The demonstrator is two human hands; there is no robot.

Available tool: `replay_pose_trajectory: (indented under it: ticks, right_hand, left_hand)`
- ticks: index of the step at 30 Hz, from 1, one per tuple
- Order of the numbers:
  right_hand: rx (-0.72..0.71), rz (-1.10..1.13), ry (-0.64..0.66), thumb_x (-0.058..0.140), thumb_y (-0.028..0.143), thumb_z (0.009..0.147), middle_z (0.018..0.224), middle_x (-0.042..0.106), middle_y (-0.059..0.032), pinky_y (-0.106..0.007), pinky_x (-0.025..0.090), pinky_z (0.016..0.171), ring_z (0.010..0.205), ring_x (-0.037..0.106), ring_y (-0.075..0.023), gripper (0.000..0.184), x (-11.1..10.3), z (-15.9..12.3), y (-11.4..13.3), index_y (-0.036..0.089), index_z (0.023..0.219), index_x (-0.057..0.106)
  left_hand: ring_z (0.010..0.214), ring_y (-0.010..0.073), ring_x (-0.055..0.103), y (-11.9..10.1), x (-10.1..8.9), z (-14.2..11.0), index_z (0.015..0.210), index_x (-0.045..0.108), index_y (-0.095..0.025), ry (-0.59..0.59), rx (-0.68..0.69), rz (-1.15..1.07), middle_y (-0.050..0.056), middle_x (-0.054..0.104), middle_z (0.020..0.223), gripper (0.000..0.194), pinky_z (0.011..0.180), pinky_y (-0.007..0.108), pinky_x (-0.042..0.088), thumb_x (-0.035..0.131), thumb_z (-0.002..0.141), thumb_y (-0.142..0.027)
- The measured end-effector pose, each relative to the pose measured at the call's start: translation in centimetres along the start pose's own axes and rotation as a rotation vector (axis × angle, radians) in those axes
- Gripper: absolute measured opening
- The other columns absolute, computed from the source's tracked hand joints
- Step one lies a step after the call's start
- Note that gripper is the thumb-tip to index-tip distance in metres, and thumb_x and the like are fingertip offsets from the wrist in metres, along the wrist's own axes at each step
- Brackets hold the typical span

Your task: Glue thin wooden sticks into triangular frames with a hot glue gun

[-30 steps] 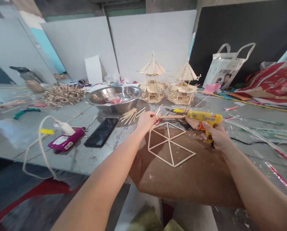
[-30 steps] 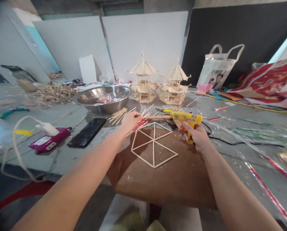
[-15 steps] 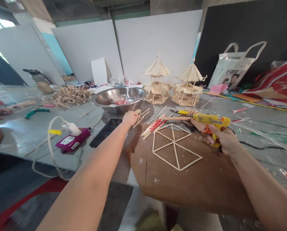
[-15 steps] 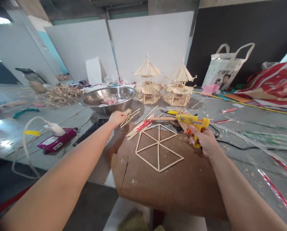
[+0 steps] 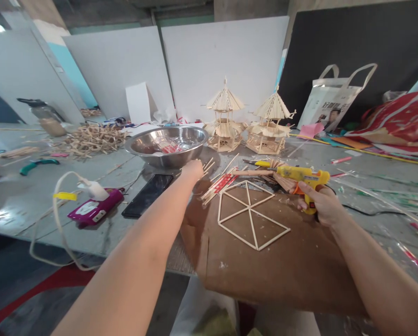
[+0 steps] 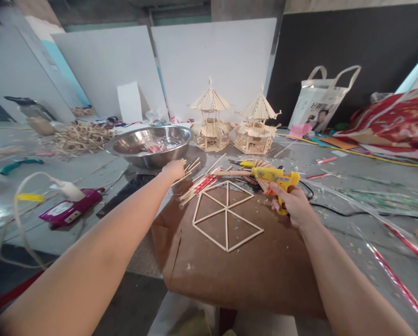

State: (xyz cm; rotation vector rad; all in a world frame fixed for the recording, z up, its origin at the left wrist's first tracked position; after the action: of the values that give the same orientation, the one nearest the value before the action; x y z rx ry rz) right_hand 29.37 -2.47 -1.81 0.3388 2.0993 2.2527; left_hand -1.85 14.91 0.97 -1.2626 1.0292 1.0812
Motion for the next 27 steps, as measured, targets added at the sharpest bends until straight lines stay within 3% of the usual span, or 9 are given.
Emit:
replay_pose_trajectory:
  ticks: [5, 7, 10, 11, 14, 16, 20, 27]
  right_hand:
    - [-0.016, 0.018, 0.002, 0.063, 0.042, 0.06, 0.062, 0.059, -0.001, -0.021, 0.042, 0.037, 0.031, 0.037, -0.0025, 0.03, 0.0, 0.0, 0.2, 0.014, 0.069, 0.055]
    - [-0.018, 0.03, -0.004, 0.064, 0.042, 0.06, 0.064, 0.059, -0.0008, -0.021, 0.042, 0.036, 0.03, 0.037, -0.0023, 0.03, 0.1, 0.1, 0.3, 0.015, 0.07, 0.055]
    - [-0.021, 0.059, -0.012, 0.063, 0.043, 0.06, 0.065, 0.06, 0.0001, -0.021, 0.042, 0.036, 0.03, 0.038, -0.0024, 0.031, 0.2, 0.1, 0.4, 0.016, 0.072, 0.054]
    - [-0.026, 0.068, -0.015, 0.062, 0.044, 0.06, 0.063, 0.059, 0.0006, -0.021, 0.042, 0.036, 0.03, 0.038, -0.0026, 0.032, 0.3, 0.1, 0.4, 0.016, 0.072, 0.054]
    - [-0.053, 0.09, -0.027, 0.058, 0.049, 0.062, 0.058, 0.058, 0.002, -0.021, 0.041, 0.034, 0.029, 0.037, -0.0031, 0.034, 0.4, 0.1, 0.7, 0.016, 0.071, 0.052]
    - [-0.066, 0.11, -0.02, 0.056, 0.051, 0.063, 0.058, 0.058, 0.0021, -0.021, 0.041, 0.034, 0.028, 0.037, -0.0033, 0.036, 0.5, 0.1, 1.0, 0.016, 0.073, 0.052]
    - [-0.07, 0.142, -0.002, 0.055, 0.052, 0.063, 0.059, 0.059, 0.0017, -0.022, 0.041, 0.034, 0.028, 0.038, -0.0038, 0.038, 0.8, 0.0, 1.2, 0.016, 0.075, 0.052]
    - [-0.063, 0.117, 0.022, 0.053, 0.051, 0.066, 0.06, 0.058, 0.0009, -0.022, 0.041, 0.034, 0.029, 0.039, -0.0038, 0.035, 0.8, 0.0, 1.1, 0.016, 0.073, 0.053]
  left_hand:
    - [0.084, 0.026, 0.056, -0.3, -1.1, -0.2, 0.072, 0.063, -0.009, 0.038, 0.006, -0.095, 0.014, 0.062, 0.077, 0.021, 0.071, 0.029, 0.041, 0.063, 0.051, -0.01]
    - [0.068, 0.0206, 0.057, -1.0, -1.7, -1.2, 0.07, 0.063, -0.01, 0.085, 0.04, -0.178, 0.009, 0.061, 0.062, 0.018, 0.062, 0.026, 0.042, 0.061, 0.052, -0.009]
    - [0.048, 0.0086, 0.05, -3.2, -2.2, -3.5, 0.085, 0.061, -0.014, 0.138, 0.136, -0.349, 0.0, 0.057, 0.057, 0.023, 0.05, 0.02, 0.039, 0.055, 0.062, -0.013]
    - [0.045, 0.0058, 0.046, -4.1, -2.3, -4.4, 0.086, 0.06, -0.015, 0.167, 0.182, -0.432, -0.001, 0.056, 0.056, 0.022, 0.048, 0.018, 0.038, 0.054, 0.065, -0.014]
    - [0.04, 0.003, 0.04, -7.4, -1.8, -7.3, 0.071, 0.058, -0.011, 0.389, 0.284, -0.969, -0.002, 0.052, 0.052, 0.012, 0.042, 0.016, 0.033, 0.06, 0.059, -0.013]
    - [0.038, 0.0023, 0.038, -9.1, -1.3, -8.9, 0.065, 0.055, -0.012, 0.461, 0.309, -1.118, -0.003, 0.051, 0.051, 0.012, 0.039, 0.015, 0.031, 0.063, 0.058, -0.017]
    - [0.037, 0.0028, 0.038, -11.3, 0.1, -11.0, 0.061, 0.054, -0.012, 0.534, 0.383, -1.156, -0.004, 0.048, 0.048, 0.019, 0.037, 0.016, 0.03, 0.062, 0.06, -0.029]
    - [0.038, 0.0025, 0.037, -11.1, 1.7, -12.1, 0.063, 0.055, -0.012, 0.537, 0.425, -1.11, -0.004, 0.047, 0.049, 0.023, 0.036, 0.016, 0.029, 0.059, 0.063, -0.035]
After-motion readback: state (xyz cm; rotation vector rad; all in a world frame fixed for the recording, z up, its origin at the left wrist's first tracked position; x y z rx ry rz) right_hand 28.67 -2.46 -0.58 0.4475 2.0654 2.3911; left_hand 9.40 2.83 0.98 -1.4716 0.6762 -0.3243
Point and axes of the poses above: each hand's wrist, its own z-axis towards the middle knuckle, its own x-axis out of the palm, y = z × x, the point moved 4 cm from there along z, towards the middle knuckle
